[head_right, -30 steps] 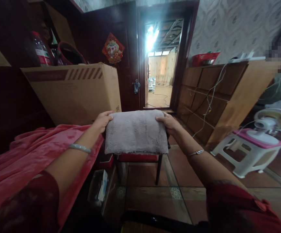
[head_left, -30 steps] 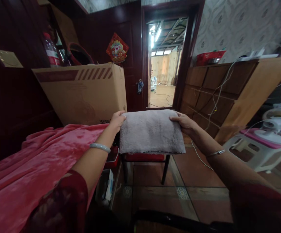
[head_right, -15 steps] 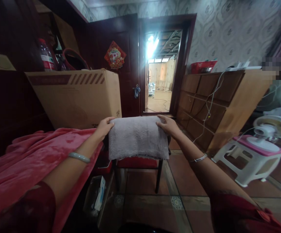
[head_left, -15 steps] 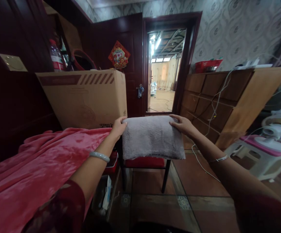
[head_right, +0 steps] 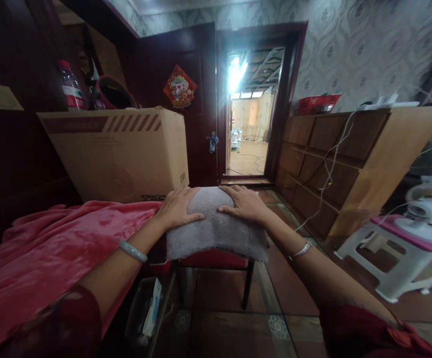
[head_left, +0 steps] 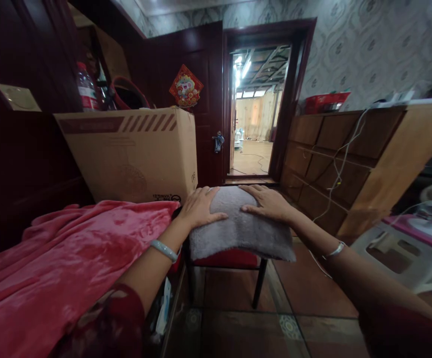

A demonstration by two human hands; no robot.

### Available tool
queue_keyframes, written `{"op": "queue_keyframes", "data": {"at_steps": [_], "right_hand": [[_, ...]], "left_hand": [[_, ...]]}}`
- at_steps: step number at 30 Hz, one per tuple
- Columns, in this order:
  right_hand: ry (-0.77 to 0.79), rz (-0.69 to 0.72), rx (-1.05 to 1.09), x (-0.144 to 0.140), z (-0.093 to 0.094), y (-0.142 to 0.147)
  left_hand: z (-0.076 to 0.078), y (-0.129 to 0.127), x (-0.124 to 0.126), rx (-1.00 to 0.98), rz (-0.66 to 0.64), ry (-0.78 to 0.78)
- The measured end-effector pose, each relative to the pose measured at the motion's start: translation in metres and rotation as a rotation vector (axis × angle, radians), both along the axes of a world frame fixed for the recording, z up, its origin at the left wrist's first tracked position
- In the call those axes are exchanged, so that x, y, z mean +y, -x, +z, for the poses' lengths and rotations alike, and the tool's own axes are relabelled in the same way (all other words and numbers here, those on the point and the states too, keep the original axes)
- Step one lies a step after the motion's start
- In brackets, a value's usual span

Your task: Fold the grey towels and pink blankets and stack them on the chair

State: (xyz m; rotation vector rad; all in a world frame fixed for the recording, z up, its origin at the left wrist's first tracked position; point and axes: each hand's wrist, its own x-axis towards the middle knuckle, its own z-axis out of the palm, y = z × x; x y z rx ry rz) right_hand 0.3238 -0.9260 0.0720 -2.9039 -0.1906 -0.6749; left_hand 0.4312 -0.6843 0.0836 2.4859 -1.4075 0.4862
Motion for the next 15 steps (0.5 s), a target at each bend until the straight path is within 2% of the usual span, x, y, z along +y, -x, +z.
{"op": "queue_keyframes", "data": {"at_steps": [5,10,13,15], "right_hand": [[-0.006,0.019,-0.043,-0.006,-0.005,0.000],[0.020,-0.005,-0.046,-0.002,-0.006,0.000],[0.019,0.012,-0.052,-0.003,-0.009,0.001],[0.005,0.020,-0.053,-0.005,-0.011,0.002]], "left_hand": [[-0.007,-0.009,0.003,-0.027,-0.012,0.045],[-0.007,-0.008,0.001,-0.027,-0.006,0.025],[-0.009,-0.002,0.004,-0.008,0.009,0.006],[-0.016,0.006,0.015,-0.005,0.057,0.017]]}}
